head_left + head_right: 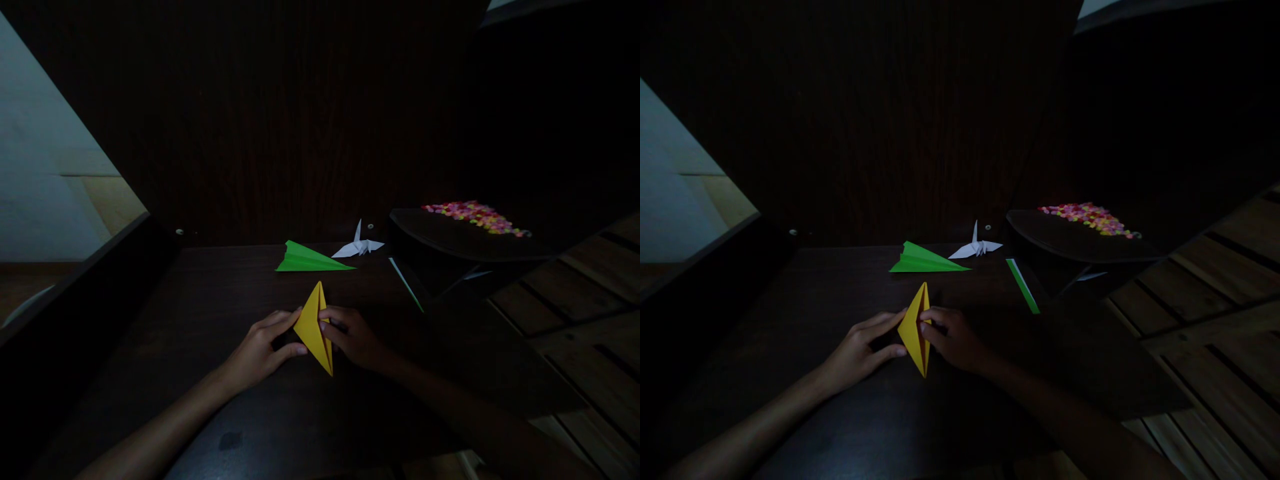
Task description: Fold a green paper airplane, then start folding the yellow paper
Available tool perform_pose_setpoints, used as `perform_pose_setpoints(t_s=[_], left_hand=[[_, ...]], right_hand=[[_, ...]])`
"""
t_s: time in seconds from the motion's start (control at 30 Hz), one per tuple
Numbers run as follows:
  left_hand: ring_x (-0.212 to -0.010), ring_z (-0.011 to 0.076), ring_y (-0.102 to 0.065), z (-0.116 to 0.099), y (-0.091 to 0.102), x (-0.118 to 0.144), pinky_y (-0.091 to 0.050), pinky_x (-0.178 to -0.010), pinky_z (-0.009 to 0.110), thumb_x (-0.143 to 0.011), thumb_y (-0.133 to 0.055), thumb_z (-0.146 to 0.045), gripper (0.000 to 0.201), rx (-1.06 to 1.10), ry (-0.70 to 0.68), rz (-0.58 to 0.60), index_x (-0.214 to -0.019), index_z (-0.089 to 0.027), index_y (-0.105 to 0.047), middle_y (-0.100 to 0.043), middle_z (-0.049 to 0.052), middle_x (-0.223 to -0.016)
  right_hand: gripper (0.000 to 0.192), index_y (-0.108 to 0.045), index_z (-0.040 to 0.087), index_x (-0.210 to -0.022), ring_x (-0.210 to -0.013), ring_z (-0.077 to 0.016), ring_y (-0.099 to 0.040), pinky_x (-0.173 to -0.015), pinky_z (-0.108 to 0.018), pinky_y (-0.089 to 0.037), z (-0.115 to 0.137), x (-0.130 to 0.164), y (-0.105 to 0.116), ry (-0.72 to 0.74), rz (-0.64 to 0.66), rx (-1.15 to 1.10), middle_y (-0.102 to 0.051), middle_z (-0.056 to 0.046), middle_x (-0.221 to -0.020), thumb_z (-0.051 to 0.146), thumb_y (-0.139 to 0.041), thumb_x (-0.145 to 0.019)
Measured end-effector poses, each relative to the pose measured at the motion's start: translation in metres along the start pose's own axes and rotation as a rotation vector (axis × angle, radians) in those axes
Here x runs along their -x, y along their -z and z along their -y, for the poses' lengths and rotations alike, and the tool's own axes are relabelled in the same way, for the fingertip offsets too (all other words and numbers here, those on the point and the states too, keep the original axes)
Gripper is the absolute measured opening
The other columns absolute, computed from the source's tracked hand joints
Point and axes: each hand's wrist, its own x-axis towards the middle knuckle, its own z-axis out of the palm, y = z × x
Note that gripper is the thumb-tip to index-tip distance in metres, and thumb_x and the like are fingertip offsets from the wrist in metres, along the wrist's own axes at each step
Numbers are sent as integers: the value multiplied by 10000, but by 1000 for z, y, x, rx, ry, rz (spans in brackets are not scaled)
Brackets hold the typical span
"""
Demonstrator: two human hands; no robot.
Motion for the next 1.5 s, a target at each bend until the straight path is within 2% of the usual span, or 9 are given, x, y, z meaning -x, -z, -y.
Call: perform_pose_setpoints(t_s=[0.2,0.43,0.57,0.73,0.93,1.17,1.3,1.5], left_hand=[[-1095,256,-614,2,0,0,-499,-956,421,-829,-679,-393,660,-50,-8,19,-1419,-243,-422,-655,95,-1214],[-1226,288,-545,-1,0,2,-325,-1101,547,-786,-713,-432,865,-124,24,74,-1493,-289,-236,-543,115,-1382],[-1208,285,-559,-4,-1,1,-314,-1105,556,-777,-729,-408,857,-137,21,93,-1486,-290,-262,-550,117,-1374],[-1110,275,-612,-3,-3,0,-351,-1087,531,-775,-740,-380,844,-140,-2,74,-1481,-255,-294,-631,116,-1257],[-1097,259,-604,-3,-2,1,-402,-1057,489,-825,-696,-331,741,-106,-12,87,-1466,-257,-332,-640,95,-1231],[-1024,239,-608,-12,1,-1,-471,-963,415,-859,-658,-323,571,-30,-11,79,-1391,-243,-465,-669,85,-1124],[-998,232,-609,-13,2,-1,-479,-925,383,-870,-644,-325,427,-7,-16,87,-1281,-234,-575,-673,81,-1115],[-933,226,-628,-14,1,-2,-493,-860,340,-867,-643,-350,310,5,22,57,-1145,-214,-653,-695,59,-999]], right_hand=[[130,-641,181,-869,-756,-158,-612,-705,-264,-452,-1,1,-1,39,2,31,-682,-36,-864,211,-515,-872],[137,-648,185,-883,-768,-158,-628,-733,-272,-467,1,3,-1,68,21,46,-694,-39,-882,211,-513,-881],[135,-654,194,-905,-799,-169,-643,-762,-287,-479,1,4,-3,63,27,47,-707,-40,-906,215,-524,-873],[135,-657,191,-915,-795,-170,-657,-747,-279,-490,-1,4,-5,54,31,63,-714,-34,-885,213,-534,-864],[153,-671,190,-935,-855,-191,-670,-805,-310,-493,-4,4,-6,34,33,84,-726,-57,-941,226,-536,-874],[200,-682,187,-986,-844,-197,-675,-807,-323,-505,-9,6,-7,45,44,80,-735,-67,-964,221,-532,-859],[226,-692,199,-1010,-899,-211,-677,-828,-328,-505,-10,8,-8,47,25,72,-735,-70,-990,249,-521,-870],[232,-686,188,-908,-792,-188,-667,-743,-288,-494,-4,6,-6,59,48,87,-729,-52,-879,297,-482,-911]])
